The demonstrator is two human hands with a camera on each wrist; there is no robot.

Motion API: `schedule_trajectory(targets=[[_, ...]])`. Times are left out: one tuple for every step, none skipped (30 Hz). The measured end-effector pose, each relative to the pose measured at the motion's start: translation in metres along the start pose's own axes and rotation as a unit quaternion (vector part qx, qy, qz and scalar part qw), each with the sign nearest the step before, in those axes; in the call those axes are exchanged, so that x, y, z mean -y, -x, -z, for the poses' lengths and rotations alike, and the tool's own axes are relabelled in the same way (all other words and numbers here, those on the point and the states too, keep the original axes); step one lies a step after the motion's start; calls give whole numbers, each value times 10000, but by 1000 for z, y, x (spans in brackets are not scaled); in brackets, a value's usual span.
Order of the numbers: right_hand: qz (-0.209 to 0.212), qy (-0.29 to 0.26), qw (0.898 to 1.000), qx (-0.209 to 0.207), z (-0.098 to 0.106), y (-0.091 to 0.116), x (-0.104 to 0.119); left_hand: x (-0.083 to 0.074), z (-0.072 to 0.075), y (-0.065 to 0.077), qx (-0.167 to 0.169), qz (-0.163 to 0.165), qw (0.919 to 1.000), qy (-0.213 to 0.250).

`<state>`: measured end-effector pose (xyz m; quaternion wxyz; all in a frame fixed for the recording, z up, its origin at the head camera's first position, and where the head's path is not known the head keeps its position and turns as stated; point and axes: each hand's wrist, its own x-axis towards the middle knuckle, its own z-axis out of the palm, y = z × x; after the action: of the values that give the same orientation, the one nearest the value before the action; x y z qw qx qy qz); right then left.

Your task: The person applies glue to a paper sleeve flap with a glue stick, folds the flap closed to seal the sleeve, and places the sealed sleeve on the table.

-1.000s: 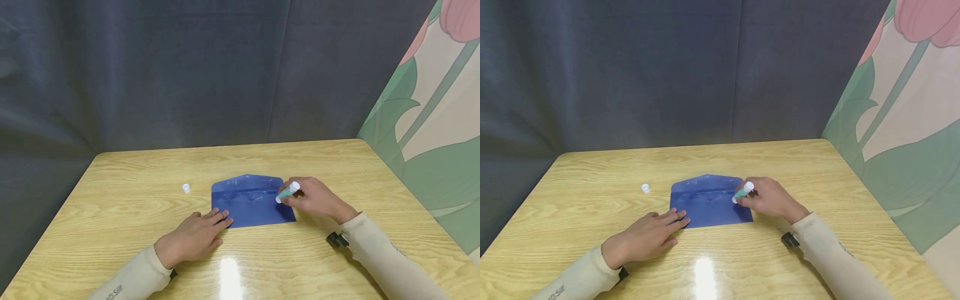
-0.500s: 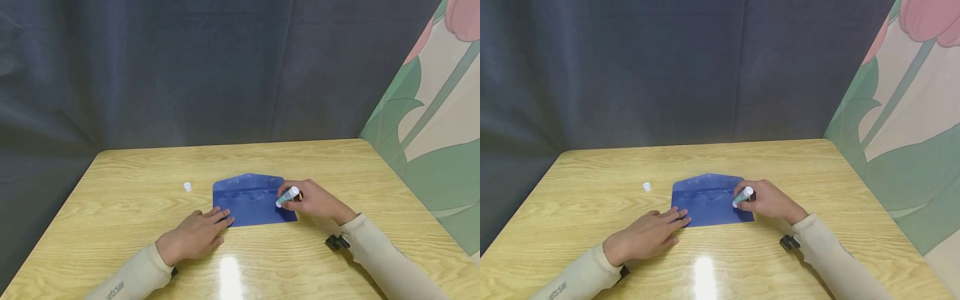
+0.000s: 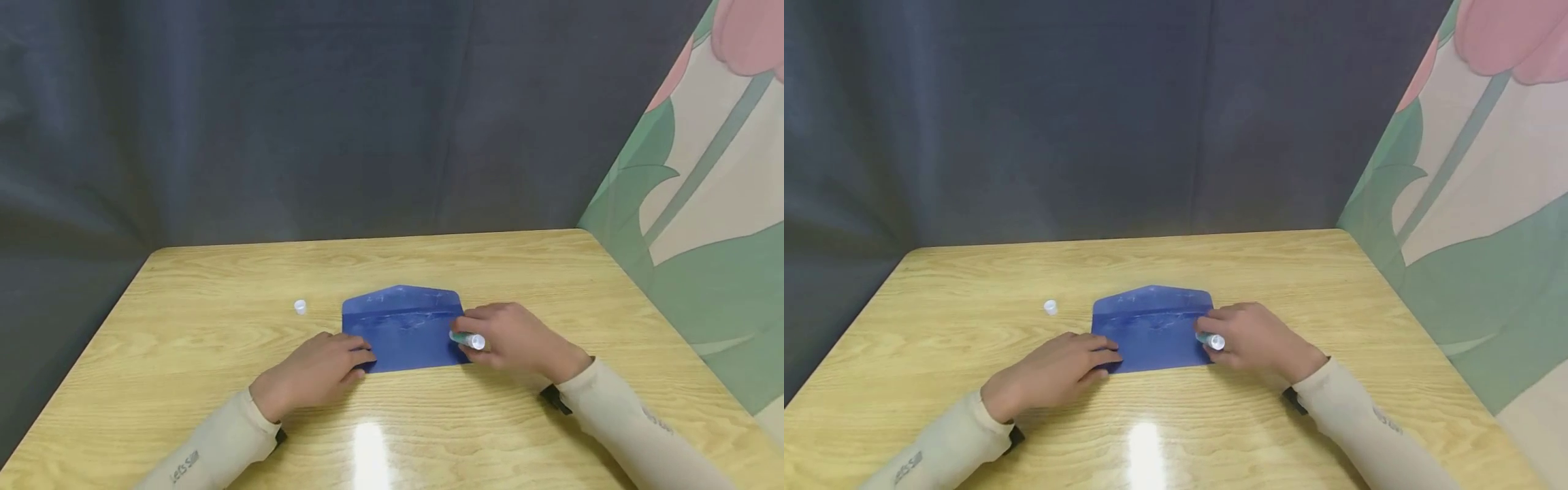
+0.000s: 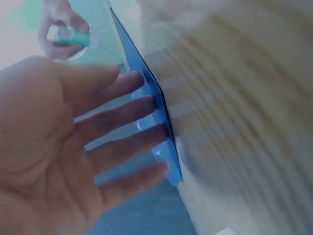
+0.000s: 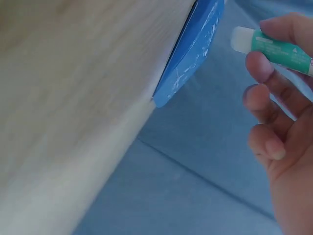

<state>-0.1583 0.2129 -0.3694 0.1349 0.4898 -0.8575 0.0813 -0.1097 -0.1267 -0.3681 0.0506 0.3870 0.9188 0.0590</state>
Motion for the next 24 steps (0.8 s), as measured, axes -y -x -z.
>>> schedule_trajectory(targets=[[185, 202, 9996, -90, -1, 0, 2, 3, 0, -3, -138, 19, 9999, 102], [351, 379, 9985, -163, -2, -1, 5, 5, 0, -5, -291, 99, 9993, 221], [510, 502, 9972, -226, -3, -2, 7, 7, 1, -8, -450, 243, 9981, 358], [650, 597, 9957, -267, -4, -3, 10, 10, 2, -10, -622, 408, 9962, 454], [772, 673, 9943, -305, -5, -4, 13, 12, 4, -12, -791, 605, 9937, 515], [877, 743, 9928, -332, -6, -5, 16, 14, 5, -15, -948, 808, 9906, 561], [955, 772, 9918, -355, -7, -6, 18, 17, 6, -17, -1073, 1008, 9873, 602], [1016, 780, 9911, -375, -8, -7, 21, 19, 7, -20, -1132, 1218, 9841, 632], [1059, 747, 9908, -391, -9, -8, 23, 21, 8, -22, -1142, 1406, 9814, 642], [1077, 709, 9908, -401, -9, -8, 25, 22, 8, -25, -1102, 1576, 9791, 666], [1086, 643, 9911, -425, -9, -8, 26, 24, 8, -27, -1012, 1734, 9771, 700], [1084, 555, 9916, -448, -9, -8, 27, 26, 7, -29, -881, 1880, 9754, 737], [1069, 461, 9921, -472, -10, -7, 27, 28, 6, -30, -726, 2000, 9738, 797], [1053, 375, 9925, -498, -10, -7, 28, 30, 5, -32, -566, 2097, 9722, 879], [1033, 299, 9928, -523, -10, -7, 28, 31, 4, -34, -435, 2144, 9711, 953], [1007, 240, 9932, -539, -10, -7, 28, 33, 3, -35, -322, 2165, 9704, 1025], [998, 193, 9933, -551, -10, -6, 28, 35, 2, -37, -239, 2151, 9703, 1080], [988, 159, 9935, -547, -11, -6, 27, 36, 1, -38, -180, 2124, 9706, 1121], [975, 144, 9937, -527, -11, -6, 27, 37, 0, -39, -137, 2086, 9711, 1149], [974, 143, 9939, -498, -11, -6, 27, 38, 0, -41, -115, 2040, 9721, 1155], [979, 149, 9940, -470, -10, -6, 27, 39, 0, -42, -102, 2001, 9730, 1146], [982, 159, 9941, -436, -10, -6, 27, 39, 0, -43, -88, 1978, 9734, 1150], [992, 169, 9941, -411, -9, -5, 28, 40, 1, -44, -83, 1957, 9738, 1152], [991, 188, 9941, -389, -9, -5, 28, 40, 1, -46, -77, 1943, 9741, 1151]])
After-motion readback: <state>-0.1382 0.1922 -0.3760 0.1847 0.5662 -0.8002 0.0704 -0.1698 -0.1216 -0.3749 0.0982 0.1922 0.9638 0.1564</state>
